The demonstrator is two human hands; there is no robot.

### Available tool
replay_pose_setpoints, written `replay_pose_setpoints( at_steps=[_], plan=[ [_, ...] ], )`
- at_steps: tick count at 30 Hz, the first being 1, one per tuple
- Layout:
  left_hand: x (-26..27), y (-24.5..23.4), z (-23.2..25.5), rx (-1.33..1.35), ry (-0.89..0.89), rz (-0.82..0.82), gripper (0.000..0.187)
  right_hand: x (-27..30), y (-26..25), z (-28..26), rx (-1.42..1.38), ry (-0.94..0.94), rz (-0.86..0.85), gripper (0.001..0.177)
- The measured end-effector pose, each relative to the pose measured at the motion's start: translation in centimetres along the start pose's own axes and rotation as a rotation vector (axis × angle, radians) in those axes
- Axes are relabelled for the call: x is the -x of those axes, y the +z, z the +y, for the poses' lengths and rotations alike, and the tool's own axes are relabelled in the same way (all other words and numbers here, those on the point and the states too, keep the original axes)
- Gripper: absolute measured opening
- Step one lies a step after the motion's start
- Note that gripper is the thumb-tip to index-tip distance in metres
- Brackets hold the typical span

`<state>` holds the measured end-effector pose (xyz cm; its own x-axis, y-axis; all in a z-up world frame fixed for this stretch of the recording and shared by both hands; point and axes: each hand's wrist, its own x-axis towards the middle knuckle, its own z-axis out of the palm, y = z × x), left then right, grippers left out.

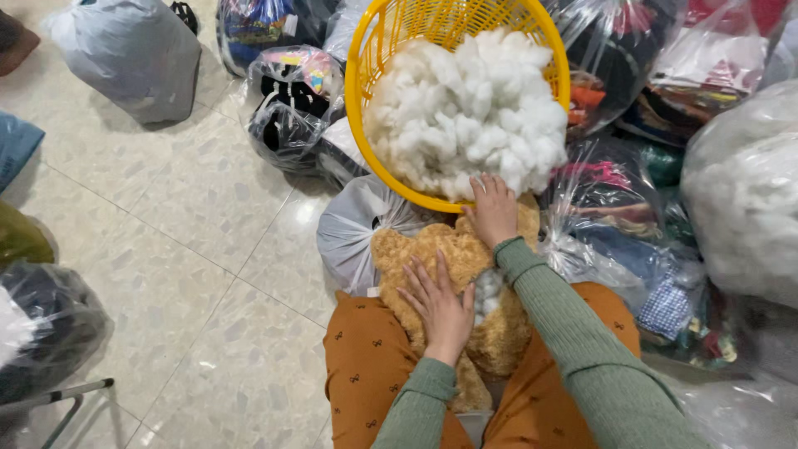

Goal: The person sits on the floor and repeatedly takes handfuls of white stuffing from a yellow basket, pressing them into an opening in a light brown teddy bear. The person continues to add and compress the stuffing throughout the clip.

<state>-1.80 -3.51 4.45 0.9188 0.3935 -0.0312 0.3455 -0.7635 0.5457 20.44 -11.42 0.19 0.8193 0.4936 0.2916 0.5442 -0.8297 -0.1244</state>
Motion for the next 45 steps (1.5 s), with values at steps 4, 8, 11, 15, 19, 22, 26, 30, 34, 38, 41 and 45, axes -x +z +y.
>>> replay_pose_setpoints(
  at_steps=[4, 8, 11, 15, 19, 22, 26, 30, 34, 38, 41, 45],
  plan=[
    [-0.5, -0.9, 0.1, 0.072, -0.03, -0.07, 0.091, -3.0, 2.5, -0.3, 0.133, -0.008, -0.107, 0.069],
    [-0.7, -1.5, 0.4, 0.103, -0.041, -0.084, 0.092, -4.1, 4.0, 0.8, 0.212, -0.023, -0.113, 0.026],
    [-0.7, -1.7, 0.7, 0.1, -0.036, -0.087, 0.093, -3.5, 3.2, 2.0, 0.166, -0.065, 0.015, 0.01],
    [-0.6, -1.4, 0.6, 0.076, -0.035, -0.086, 0.094, -2.1, -0.6, 2.2, 0.095, -0.09, 0.17, 0.017],
    [-0.2, -0.5, 0.1, 0.071, 0.007, -0.023, 0.093, 1.3, -5.9, 1.6, -0.139, -0.1, 0.247, 0.02],
    [0.2, 0.1, -0.4, 0.079, 0.048, 0.018, 0.092, 5.3, -8.9, 0.6, -0.288, -0.01, 0.255, 0.023],
    [0.4, 1.1, -1.5, 0.158, 0.108, 0.1, 0.089, 12.5, -10.2, -1.1, -0.457, 0.075, 0.178, 0.032],
    [0.6, 2.0, -2.7, 0.267, 0.159, 0.182, 0.082, 17.4, -8.4, -3.4, -0.39, 0.063, -0.104, 0.048],
    [1.5, 2.3, -3.1, 0.276, 0.186, 0.199, 0.081, 20.4, -7.0, -5.0, -0.276, -0.013, -0.296, 0.06],
    [1.8, 1.1, -2.9, 0.172, 0.278, 0.192, 0.092, 19.9, -7.3, -5.5, -0.282, 0.026, -0.364, 0.059],
    [1.7, 0.5, -2.5, 0.107, 0.291, 0.146, 0.102, 19.1, -7.9, -5.2, -0.383, 0.146, -0.226, 0.053],
    [1.2, 0.8, -2.0, 0.061, 0.277, 0.143, 0.114, 18.8, -7.9, -4.7, -0.465, 0.351, -0.198, 0.071]
  ],
)
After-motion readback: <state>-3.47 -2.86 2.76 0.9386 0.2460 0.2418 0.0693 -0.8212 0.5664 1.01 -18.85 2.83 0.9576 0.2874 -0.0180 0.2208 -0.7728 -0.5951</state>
